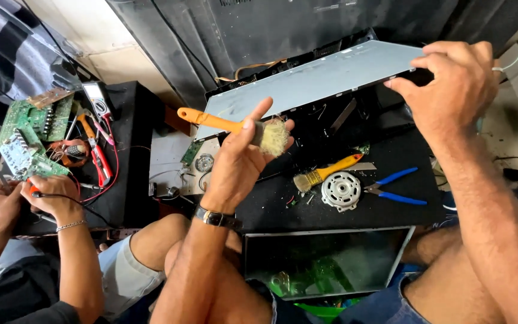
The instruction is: Cleaning and scraping a TV backplate using a brush and a blade during a repair process.
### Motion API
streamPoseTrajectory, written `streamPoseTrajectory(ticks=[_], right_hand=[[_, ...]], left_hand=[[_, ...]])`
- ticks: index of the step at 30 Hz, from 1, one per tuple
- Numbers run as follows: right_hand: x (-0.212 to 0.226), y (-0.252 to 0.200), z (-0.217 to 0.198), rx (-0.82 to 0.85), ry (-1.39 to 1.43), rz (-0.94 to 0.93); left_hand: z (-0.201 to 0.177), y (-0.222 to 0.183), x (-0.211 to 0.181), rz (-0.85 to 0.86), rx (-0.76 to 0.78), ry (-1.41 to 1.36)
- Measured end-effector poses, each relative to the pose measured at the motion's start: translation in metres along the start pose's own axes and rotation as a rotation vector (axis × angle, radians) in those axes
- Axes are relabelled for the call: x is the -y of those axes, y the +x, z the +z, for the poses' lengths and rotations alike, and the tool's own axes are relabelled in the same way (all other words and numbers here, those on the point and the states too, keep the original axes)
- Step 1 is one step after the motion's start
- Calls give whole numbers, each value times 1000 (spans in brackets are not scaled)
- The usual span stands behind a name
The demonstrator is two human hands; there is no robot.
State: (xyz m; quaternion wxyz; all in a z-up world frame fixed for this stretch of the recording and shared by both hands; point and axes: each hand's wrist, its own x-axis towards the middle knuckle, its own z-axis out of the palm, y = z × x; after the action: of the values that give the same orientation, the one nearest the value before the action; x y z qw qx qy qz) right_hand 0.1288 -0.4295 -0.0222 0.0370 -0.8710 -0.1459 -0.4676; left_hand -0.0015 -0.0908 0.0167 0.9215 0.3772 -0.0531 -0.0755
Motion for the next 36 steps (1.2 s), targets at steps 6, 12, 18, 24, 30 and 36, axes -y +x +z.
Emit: streamPoseTrajectory(ticks=[6,12,18,24,30,36], right_hand=[[24,6,-19,20,28,-20],[69,-26,-6,299,458,-239],[58,-58,68,497,134,-209],[68,-65,90,652,12,-356],[68,-60,96,690,50,-318],[61,-42,101,871,186,-294]], left_hand=[[9,4,4,111,-29,-36],[9,15,6,194,-49,-82],[10,17,8,204,-89,-115],[11,13,6,175,-105,-142],[8,14,6,157,-100,-144],[8,13,5,157,-96,-157]])
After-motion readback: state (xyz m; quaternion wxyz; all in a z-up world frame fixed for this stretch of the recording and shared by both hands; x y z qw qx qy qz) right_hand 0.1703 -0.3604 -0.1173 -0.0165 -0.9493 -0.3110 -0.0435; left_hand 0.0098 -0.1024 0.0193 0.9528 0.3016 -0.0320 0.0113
